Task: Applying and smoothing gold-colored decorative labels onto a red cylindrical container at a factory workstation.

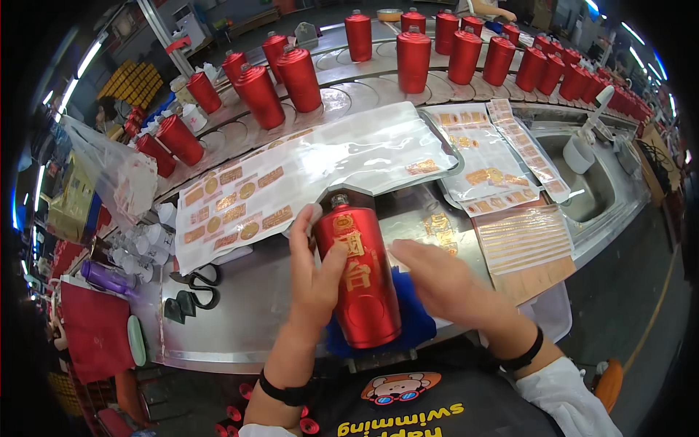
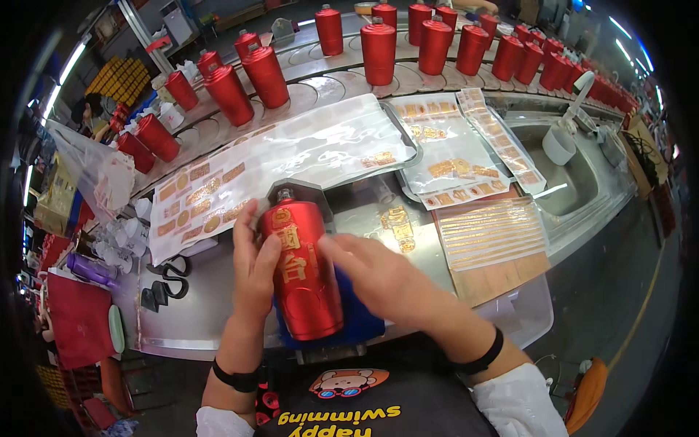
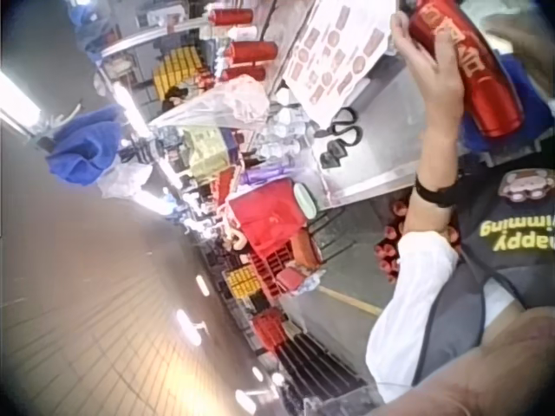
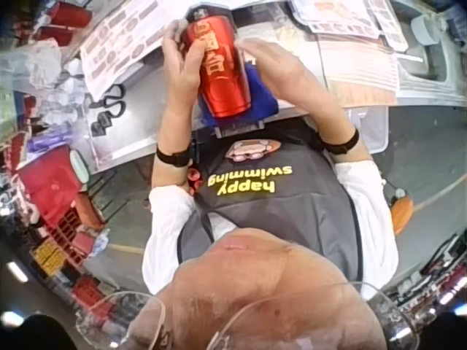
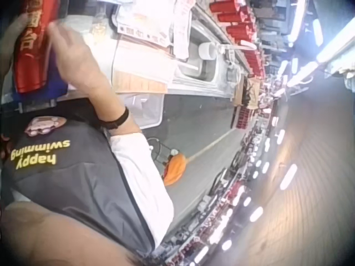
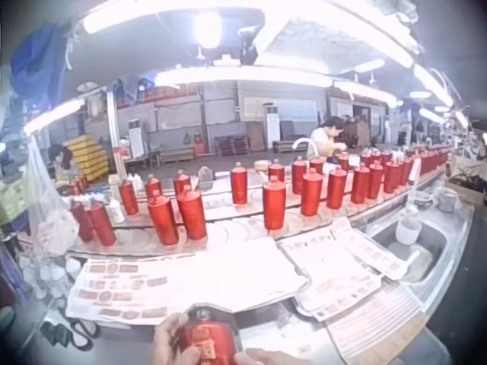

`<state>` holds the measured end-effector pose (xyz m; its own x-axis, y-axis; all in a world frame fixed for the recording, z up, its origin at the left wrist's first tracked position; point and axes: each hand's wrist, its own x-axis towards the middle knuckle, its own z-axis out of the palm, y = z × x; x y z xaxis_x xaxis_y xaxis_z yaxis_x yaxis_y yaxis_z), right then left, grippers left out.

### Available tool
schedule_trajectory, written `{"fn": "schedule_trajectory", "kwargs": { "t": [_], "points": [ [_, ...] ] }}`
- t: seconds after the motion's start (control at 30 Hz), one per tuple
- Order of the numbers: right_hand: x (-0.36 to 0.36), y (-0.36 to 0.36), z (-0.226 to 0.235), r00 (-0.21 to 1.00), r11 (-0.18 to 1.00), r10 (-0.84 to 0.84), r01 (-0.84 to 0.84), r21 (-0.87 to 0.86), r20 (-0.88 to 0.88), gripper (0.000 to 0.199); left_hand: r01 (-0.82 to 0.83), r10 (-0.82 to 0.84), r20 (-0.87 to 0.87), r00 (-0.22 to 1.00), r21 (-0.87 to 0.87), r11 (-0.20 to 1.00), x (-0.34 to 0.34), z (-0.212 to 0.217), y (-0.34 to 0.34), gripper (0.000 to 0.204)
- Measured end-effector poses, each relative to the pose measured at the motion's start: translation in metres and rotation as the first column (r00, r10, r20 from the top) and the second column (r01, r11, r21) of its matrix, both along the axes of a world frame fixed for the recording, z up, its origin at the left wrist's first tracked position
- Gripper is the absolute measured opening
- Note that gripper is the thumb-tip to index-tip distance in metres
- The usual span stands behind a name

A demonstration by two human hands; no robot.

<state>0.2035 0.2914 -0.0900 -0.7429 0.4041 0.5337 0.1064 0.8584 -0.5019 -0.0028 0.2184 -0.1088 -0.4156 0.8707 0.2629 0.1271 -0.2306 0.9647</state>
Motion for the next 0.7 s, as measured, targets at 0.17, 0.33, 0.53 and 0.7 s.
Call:
{"fn": "schedule_trajectory", "kwargs": {
  "t": [0.17, 0.33, 0.53, 0.7],
  "points": [
    [-0.041, 0.042, 0.067, 0.992, 0.982, 0.116, -0.121, -0.147, -0.038, 0.024, -0.078, 0.078, -0.102, 0.992, 0.001, 0.997, 0.005, -0.006, -0.019, 0.075],
    [-0.089, 0.086, 0.069, 0.978, 0.975, 0.116, -0.145, 0.169, 0.175, 0.025, -0.037, 0.038, -0.031, 0.999, 0.021, 0.999, 0.012, -0.007, -0.013, 0.078],
    [-0.078, 0.086, 0.063, 0.995, 0.998, 0.062, -0.063, 0.006, 0.078, 0.026, -0.052, 0.095, -0.362, 0.928, 0.126, 0.991, 0.011, 0.003, -0.019, 0.078],
    [-0.047, 0.079, 0.046, 0.988, 0.939, -0.109, 0.067, -0.338, -0.107, 0.029, 0.158, -0.031, -0.947, 0.321, 0.021, 0.987, -0.004, 0.037, -0.018, 0.068]
  ]
}}
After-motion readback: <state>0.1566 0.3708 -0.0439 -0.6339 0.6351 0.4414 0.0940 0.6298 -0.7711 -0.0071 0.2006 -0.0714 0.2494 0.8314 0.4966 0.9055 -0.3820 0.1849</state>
